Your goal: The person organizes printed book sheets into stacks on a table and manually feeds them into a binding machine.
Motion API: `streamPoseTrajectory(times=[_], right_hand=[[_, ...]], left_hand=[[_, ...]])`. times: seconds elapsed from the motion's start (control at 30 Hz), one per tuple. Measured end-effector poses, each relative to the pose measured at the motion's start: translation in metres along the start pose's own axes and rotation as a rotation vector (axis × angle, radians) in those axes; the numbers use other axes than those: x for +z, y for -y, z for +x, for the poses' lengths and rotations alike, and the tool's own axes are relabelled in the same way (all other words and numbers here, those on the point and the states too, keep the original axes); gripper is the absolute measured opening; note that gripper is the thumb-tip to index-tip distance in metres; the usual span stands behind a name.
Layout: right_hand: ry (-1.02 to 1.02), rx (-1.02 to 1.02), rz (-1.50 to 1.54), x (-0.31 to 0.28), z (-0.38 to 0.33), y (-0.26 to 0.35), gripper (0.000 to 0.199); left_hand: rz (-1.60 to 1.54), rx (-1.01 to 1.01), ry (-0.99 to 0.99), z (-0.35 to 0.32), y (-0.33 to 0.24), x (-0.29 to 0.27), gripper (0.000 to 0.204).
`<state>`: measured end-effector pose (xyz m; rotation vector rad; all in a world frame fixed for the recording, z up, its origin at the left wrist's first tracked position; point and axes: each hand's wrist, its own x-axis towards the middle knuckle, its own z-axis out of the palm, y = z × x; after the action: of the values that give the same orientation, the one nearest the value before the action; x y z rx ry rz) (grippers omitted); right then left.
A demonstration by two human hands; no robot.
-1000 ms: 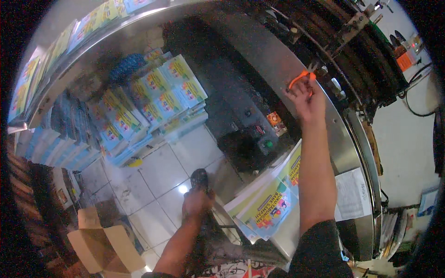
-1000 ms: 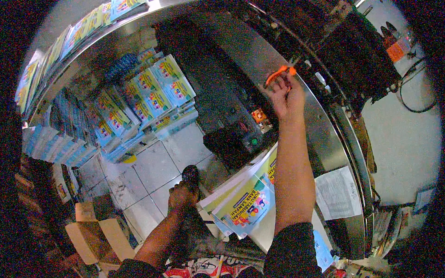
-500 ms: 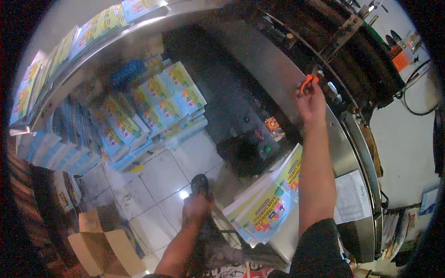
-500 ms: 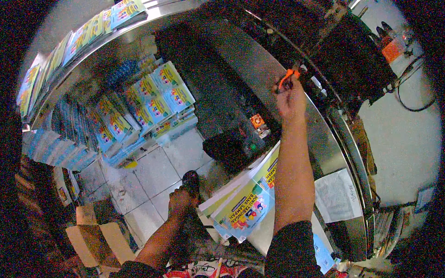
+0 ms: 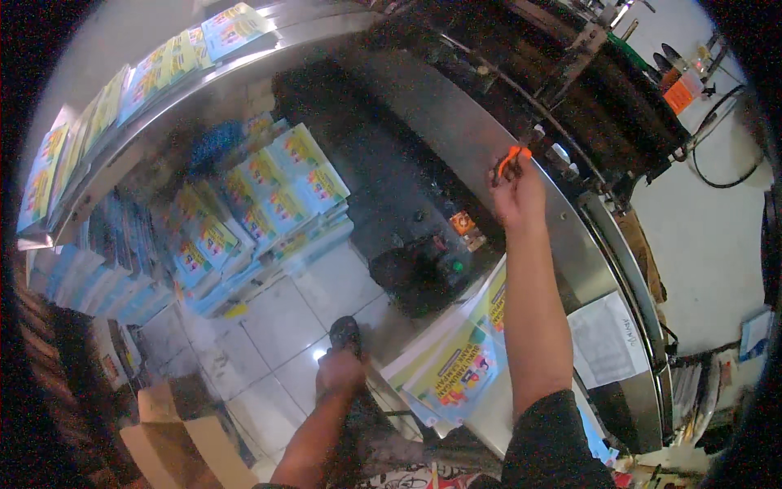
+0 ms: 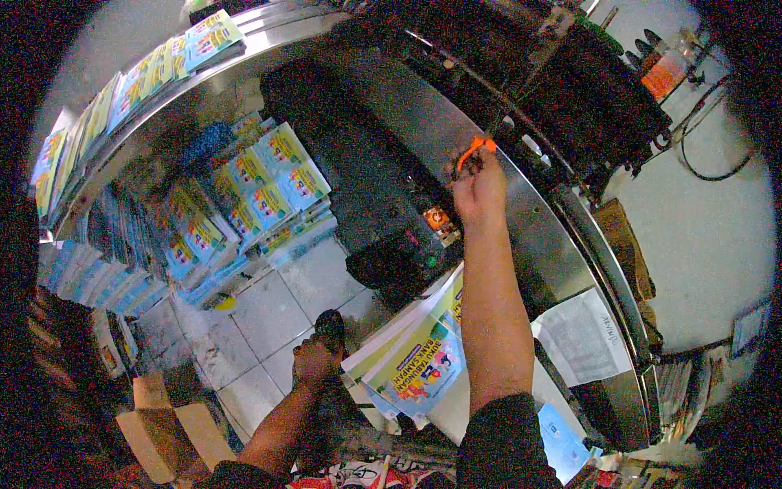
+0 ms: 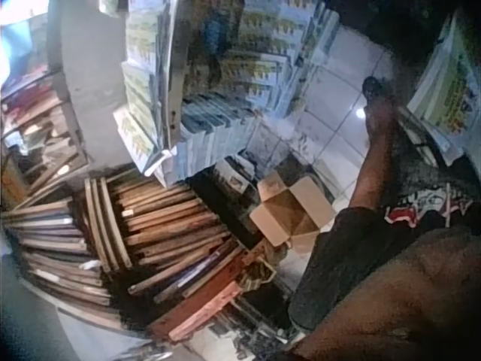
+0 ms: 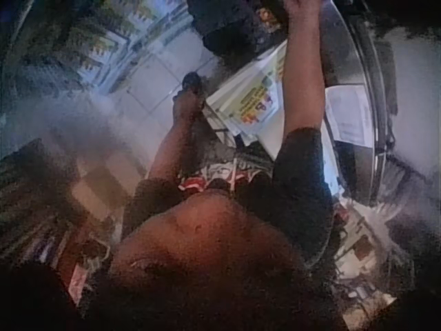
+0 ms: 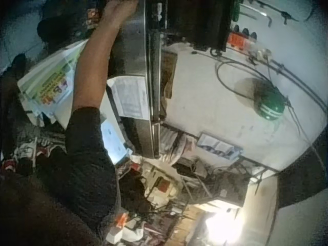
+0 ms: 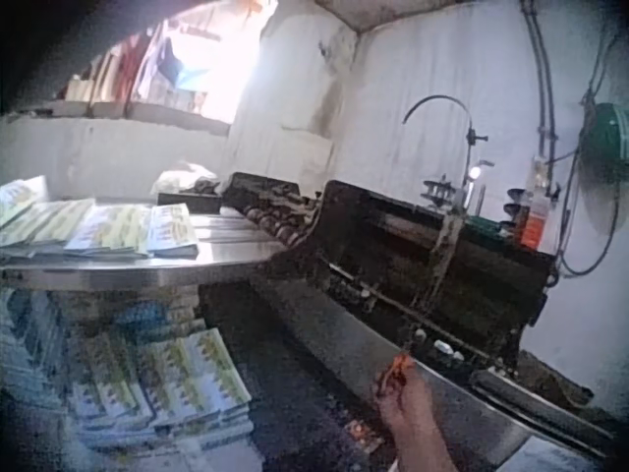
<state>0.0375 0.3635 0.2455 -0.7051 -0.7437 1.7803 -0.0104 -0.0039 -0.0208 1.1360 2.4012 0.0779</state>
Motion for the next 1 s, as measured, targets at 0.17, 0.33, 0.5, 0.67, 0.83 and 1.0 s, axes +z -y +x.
streamPoseTrajectory(times=[0.17, 0.33, 0.5, 0.67, 0.83, 1.0], right_hand=[[0.034, -0.009, -0.043, -0.003, -0.001, 0.002, 0.02], [0.011, 0.022, -0.013, -0.007, 0.006, 0.004, 0.02], [0.051, 0.021, -0.04, -0.012, 0.01, 0.004, 0.02], [0.003, 0.037, -0.038, -0.014, 0.009, 0.007, 0.019], [-0.013, 0.052, -0.075, -0.008, -0.002, 0.002, 0.017], [-0.002, 0.079, -0.104, -0.019, 0.001, -0.002, 0.014]], left_hand=[[-0.052, -0.051, 0.075, -0.002, -0.007, -0.022, 0.055], [-0.106, -0.106, 0.126, -0.005, -0.01, -0.028, 0.06], [-0.093, -0.096, 0.152, -0.005, -0.01, -0.034, 0.057], [-0.117, -0.108, 0.166, -0.006, -0.012, -0.038, 0.057], [-0.152, -0.137, 0.18, -0.005, -0.009, -0.032, 0.06], [-0.154, -0.146, 0.145, 0.001, -0.008, -0.02, 0.06]])
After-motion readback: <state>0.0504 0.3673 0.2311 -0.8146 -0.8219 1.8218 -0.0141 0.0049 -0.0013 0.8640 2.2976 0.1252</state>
